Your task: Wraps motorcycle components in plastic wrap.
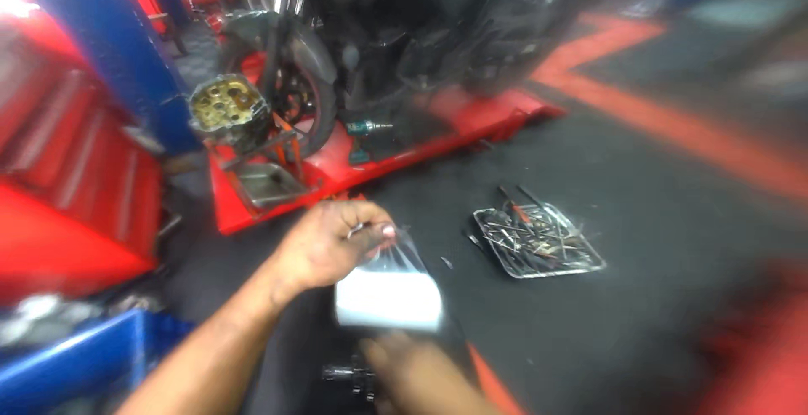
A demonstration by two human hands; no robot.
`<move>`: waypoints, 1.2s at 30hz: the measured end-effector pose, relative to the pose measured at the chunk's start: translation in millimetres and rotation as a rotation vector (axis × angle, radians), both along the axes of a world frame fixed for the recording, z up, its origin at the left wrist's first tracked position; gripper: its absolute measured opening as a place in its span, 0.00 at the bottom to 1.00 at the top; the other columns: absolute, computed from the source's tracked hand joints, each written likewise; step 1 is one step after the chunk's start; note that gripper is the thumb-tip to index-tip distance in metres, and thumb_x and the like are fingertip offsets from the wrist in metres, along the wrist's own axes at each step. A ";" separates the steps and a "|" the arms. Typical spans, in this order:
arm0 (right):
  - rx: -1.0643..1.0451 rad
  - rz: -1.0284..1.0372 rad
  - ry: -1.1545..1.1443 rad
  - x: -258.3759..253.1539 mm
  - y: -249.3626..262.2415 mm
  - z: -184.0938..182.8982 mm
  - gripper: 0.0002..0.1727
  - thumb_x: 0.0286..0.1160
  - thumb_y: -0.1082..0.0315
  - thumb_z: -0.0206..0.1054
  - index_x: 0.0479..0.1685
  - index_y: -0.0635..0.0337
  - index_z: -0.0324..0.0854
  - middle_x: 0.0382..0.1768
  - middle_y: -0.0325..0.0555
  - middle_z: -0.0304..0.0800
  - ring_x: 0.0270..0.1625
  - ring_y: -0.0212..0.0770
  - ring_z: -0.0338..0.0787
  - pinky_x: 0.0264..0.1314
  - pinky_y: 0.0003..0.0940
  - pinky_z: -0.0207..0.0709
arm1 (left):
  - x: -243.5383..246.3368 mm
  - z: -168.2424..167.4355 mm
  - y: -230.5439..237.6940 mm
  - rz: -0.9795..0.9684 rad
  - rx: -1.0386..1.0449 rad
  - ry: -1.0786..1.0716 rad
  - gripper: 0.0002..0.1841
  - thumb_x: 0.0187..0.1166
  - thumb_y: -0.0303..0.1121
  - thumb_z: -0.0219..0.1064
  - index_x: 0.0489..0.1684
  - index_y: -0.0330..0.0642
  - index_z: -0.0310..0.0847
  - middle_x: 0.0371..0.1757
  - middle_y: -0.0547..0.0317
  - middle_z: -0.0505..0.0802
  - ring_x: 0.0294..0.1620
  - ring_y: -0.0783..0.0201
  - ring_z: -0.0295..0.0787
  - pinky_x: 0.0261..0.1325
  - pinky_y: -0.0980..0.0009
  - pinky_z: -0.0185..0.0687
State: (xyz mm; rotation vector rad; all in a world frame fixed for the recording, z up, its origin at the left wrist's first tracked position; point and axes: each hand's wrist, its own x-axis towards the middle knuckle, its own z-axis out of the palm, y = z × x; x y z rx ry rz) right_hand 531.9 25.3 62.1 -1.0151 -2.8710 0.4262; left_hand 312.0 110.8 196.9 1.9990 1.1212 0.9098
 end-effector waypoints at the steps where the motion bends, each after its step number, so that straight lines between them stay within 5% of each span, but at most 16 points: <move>1: -0.165 -0.033 0.045 8.1 -0.8 11.3 0.30 0.59 0.50 0.79 0.63 0.52 0.81 0.46 0.48 0.92 0.51 0.53 0.93 0.40 0.55 0.88 | -0.7 2.4 -0.6 0.023 -0.036 -0.023 0.10 0.88 0.37 0.63 0.43 0.48 0.91 0.32 0.67 0.95 0.26 0.70 0.92 0.29 0.71 0.93; 3: -0.546 -0.135 0.221 24.8 -5.1 29.6 0.34 0.66 0.52 0.79 0.72 0.53 0.77 0.53 0.48 0.93 0.55 0.48 0.93 0.57 0.56 0.86 | -1.5 6.5 -5.5 0.070 -0.104 -0.074 0.10 0.88 0.36 0.62 0.43 0.47 0.90 0.33 0.64 0.96 0.24 0.67 0.92 0.24 0.69 0.92; 6: -0.989 -0.276 0.799 38.0 -18.3 37.5 0.31 0.73 0.66 0.75 0.75 0.60 0.69 0.54 0.44 0.91 0.53 0.38 0.93 0.58 0.40 0.89 | 0.8 12.4 -18.5 0.131 -0.163 -0.116 0.10 0.89 0.37 0.61 0.43 0.47 0.88 0.34 0.62 0.96 0.21 0.64 0.90 0.21 0.68 0.90; 9: -1.180 -0.468 1.404 25.4 -33.2 44.5 0.29 0.82 0.64 0.65 0.77 0.63 0.59 0.55 0.50 0.90 0.53 0.44 0.92 0.56 0.45 0.89 | 12.5 12.9 -38.9 0.182 -0.114 -0.127 0.10 0.89 0.40 0.61 0.42 0.51 0.89 0.31 0.64 0.94 0.19 0.65 0.87 0.19 0.68 0.88; 11: -1.251 -0.643 1.695 12.2 -34.5 51.7 0.24 0.88 0.62 0.59 0.75 0.61 0.59 0.54 0.55 0.90 0.53 0.49 0.94 0.57 0.49 0.89 | 28.3 5.1 -58.7 0.182 0.014 -0.066 0.10 0.88 0.42 0.61 0.42 0.55 0.89 0.31 0.71 0.92 0.25 0.72 0.87 0.27 0.72 0.88; 13: -1.294 -0.755 1.880 3.7 -31.2 54.4 0.16 0.91 0.65 0.53 0.69 0.64 0.66 0.51 0.56 0.90 0.53 0.48 0.93 0.61 0.48 0.87 | 47.5 -10.7 -83.4 0.111 0.206 -0.005 0.12 0.88 0.41 0.61 0.46 0.50 0.91 0.39 0.68 0.95 0.41 0.73 0.92 0.47 0.71 0.91; 16: -1.356 -0.725 1.841 7.7 -39.8 59.9 0.15 0.92 0.70 0.39 0.63 0.62 0.69 0.44 0.44 0.92 0.47 0.34 0.93 0.51 0.32 0.89 | 74.0 -41.2 -119.8 0.017 0.462 0.109 0.07 0.83 0.35 0.68 0.48 0.47 0.92 0.48 0.60 0.97 0.48 0.64 0.92 0.52 0.69 0.89; 19: -1.422 -0.850 1.693 13.2 -52.7 94.7 0.20 0.91 0.70 0.29 0.60 0.55 0.69 0.38 0.33 0.89 0.39 0.21 0.90 0.42 0.17 0.85 | 89.7 -51.7 -141.3 0.042 0.571 0.345 0.10 0.83 0.33 0.64 0.52 0.52 0.92 0.56 0.60 0.97 0.42 0.61 0.92 0.45 0.69 0.84; 22: -1.477 -0.702 2.033 12.0 -46.5 49.3 0.23 0.87 0.59 0.45 0.37 0.54 0.88 0.29 0.40 0.94 0.33 0.28 0.93 0.38 0.25 0.88 | 91.7 -67.0 -154.1 0.065 0.574 0.478 0.16 0.86 0.45 0.61 0.60 0.52 0.91 0.62 0.60 0.95 0.46 0.60 0.91 0.49 0.66 0.82; 24: -1.422 -0.625 1.993 14.4 -43.2 39.7 0.26 0.88 0.47 0.49 0.30 0.47 0.88 0.22 0.34 0.90 0.26 0.25 0.89 0.31 0.23 0.85 | 90.3 -77.5 -158.8 0.060 0.569 0.547 0.21 0.86 0.51 0.58 0.61 0.51 0.90 0.63 0.61 0.94 0.48 0.60 0.90 0.51 0.63 0.79; 26: -1.393 -0.631 1.987 13.7 -42.7 39.4 0.19 0.80 0.46 0.66 0.38 0.54 0.87 0.25 0.39 0.91 0.28 0.29 0.91 0.32 0.27 0.86 | 87.4 -81.5 -160.9 0.030 0.545 0.614 0.21 0.87 0.52 0.56 0.62 0.53 0.89 0.65 0.64 0.94 0.50 0.60 0.89 0.53 0.62 0.78; 27: -1.345 -0.579 1.930 15.5 -42.2 35.4 0.15 0.84 0.57 0.63 0.57 0.58 0.73 0.40 0.43 0.93 0.42 0.33 0.95 0.49 0.31 0.90 | 85.4 -82.1 -161.5 0.002 0.539 0.631 0.20 0.88 0.51 0.56 0.62 0.52 0.89 0.64 0.63 0.94 0.51 0.59 0.89 0.54 0.62 0.79; 29: -1.326 -0.668 1.867 11.6 -40.1 35.4 0.26 0.79 0.75 0.62 0.74 0.65 0.57 0.52 0.54 0.91 0.52 0.43 0.95 0.59 0.42 0.90 | 79.3 -80.7 -162.9 -0.057 0.556 0.635 0.20 0.87 0.49 0.58 0.63 0.49 0.88 0.64 0.60 0.94 0.53 0.58 0.90 0.57 0.61 0.79; 33: -1.347 -0.760 1.883 6.5 -37.7 35.6 0.30 0.77 0.81 0.63 0.77 0.64 0.55 0.53 0.60 0.89 0.51 0.49 0.95 0.56 0.48 0.91 | 48.2 -72.7 -170.5 -0.073 0.483 0.283 0.16 0.81 0.47 0.68 0.56 0.51 0.92 0.59 0.57 0.96 0.54 0.59 0.91 0.63 0.60 0.82; 35: -1.334 -0.732 1.944 5.7 -36.4 32.7 0.31 0.77 0.80 0.66 0.77 0.65 0.56 0.56 0.63 0.88 0.54 0.53 0.93 0.59 0.52 0.89 | 33.4 -62.6 -171.4 0.154 0.306 0.128 0.13 0.81 0.46 0.68 0.40 0.47 0.92 0.46 0.60 0.97 0.50 0.64 0.93 0.57 0.63 0.88; 36: -1.310 -0.726 1.949 5.2 -36.3 31.1 0.34 0.74 0.80 0.69 0.77 0.64 0.56 0.57 0.62 0.87 0.55 0.52 0.93 0.60 0.51 0.89 | 29.4 -54.7 -168.0 0.274 0.123 0.128 0.18 0.84 0.50 0.65 0.41 0.45 0.91 0.43 0.63 0.96 0.47 0.69 0.93 0.53 0.66 0.90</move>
